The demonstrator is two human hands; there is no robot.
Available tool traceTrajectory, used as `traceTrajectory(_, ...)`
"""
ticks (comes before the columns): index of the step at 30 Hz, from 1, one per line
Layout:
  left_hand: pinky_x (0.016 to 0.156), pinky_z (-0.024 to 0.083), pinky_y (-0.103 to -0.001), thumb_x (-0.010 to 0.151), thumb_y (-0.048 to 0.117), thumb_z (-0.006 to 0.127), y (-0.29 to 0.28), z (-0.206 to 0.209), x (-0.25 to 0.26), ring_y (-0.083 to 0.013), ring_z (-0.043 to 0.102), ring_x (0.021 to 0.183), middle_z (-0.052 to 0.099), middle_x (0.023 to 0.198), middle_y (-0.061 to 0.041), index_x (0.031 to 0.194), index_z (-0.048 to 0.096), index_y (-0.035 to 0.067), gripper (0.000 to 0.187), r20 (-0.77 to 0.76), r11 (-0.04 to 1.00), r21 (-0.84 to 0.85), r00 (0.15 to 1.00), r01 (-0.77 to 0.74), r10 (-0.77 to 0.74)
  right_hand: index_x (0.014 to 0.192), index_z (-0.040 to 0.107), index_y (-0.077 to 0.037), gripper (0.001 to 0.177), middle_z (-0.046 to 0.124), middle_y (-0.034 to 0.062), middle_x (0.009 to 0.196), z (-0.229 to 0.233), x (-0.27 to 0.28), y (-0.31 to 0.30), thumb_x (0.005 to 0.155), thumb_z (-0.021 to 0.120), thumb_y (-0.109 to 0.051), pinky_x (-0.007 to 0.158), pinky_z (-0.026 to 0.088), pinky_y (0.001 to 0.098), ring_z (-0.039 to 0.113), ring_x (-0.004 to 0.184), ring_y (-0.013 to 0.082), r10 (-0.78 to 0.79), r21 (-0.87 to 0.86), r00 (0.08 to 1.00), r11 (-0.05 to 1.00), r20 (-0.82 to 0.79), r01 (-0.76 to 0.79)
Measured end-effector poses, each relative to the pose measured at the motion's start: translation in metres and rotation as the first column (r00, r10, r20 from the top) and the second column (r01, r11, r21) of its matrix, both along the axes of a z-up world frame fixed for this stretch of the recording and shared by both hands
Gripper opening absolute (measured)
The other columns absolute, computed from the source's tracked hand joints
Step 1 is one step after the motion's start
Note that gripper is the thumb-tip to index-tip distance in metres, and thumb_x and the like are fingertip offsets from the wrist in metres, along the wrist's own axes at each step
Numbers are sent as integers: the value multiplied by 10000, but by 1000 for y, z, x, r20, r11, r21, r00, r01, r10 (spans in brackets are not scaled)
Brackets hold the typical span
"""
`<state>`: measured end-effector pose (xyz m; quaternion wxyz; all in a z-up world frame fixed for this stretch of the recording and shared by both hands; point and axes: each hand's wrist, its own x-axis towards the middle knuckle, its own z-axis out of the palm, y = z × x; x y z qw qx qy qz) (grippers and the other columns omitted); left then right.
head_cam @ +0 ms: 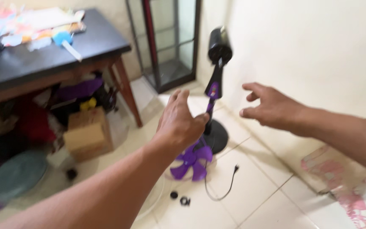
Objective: The person assembles a standing electric fan by attaching the rear grille, inserting the purple fan blades, and securing the front grille with a nut. The person then attaches a purple decorative ring around the front grille.
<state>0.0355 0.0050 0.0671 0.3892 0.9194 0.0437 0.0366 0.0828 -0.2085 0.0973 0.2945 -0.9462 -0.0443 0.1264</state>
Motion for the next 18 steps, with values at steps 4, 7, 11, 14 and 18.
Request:
traceTrajectory(4,1225,215,-386,852,318,752,6,27,-5,-264,197,1534,202,1657,-78,1569,310,125,864,17,998,18,998,60,-60,1544,351,-167,798,548,122,1440,28,-23,-3,861,737,-310,963,542,385,674,1115,245,-54,-50,995,997,79,58)
traceTrajectory(7,1232,221,-382,856,321,745,15,36,-12,-258,201,1535,193,1671,-60,1563,304,139,853,35,996,43,996,76,-78,1544,344,-145,811,537,138,1443,34,-38,4,858,743,-311,967,549,376,684,1109,250,-67,-67,990,995,126,76)
traceTrajectory(11,1249,191,-406,866,343,742,22,54,-18,-224,133,1553,143,1684,-25,1561,266,171,860,0,994,81,998,70,-70,1546,328,-158,832,541,123,1442,43,-50,12,837,737,-304,962,564,387,717,1087,255,-122,0,987,992,108,123)
traceTrajectory(14,1254,162,-484,880,384,726,21,64,-20,-200,89,1565,123,1687,-3,1565,255,201,851,1,989,142,1000,31,-31,1550,316,-163,835,504,132,1467,44,-54,14,842,733,-310,966,597,388,711,1133,244,-113,9,986,994,124,112)
traceTrajectory(18,1261,79,-568,880,373,734,18,74,-22,-195,39,1576,99,1691,6,1569,253,233,852,-29,986,164,999,-21,26,1568,283,-192,837,462,98,1520,50,-57,11,868,725,-313,1034,569,381,623,1269,231,-133,-57,986,989,97,138)
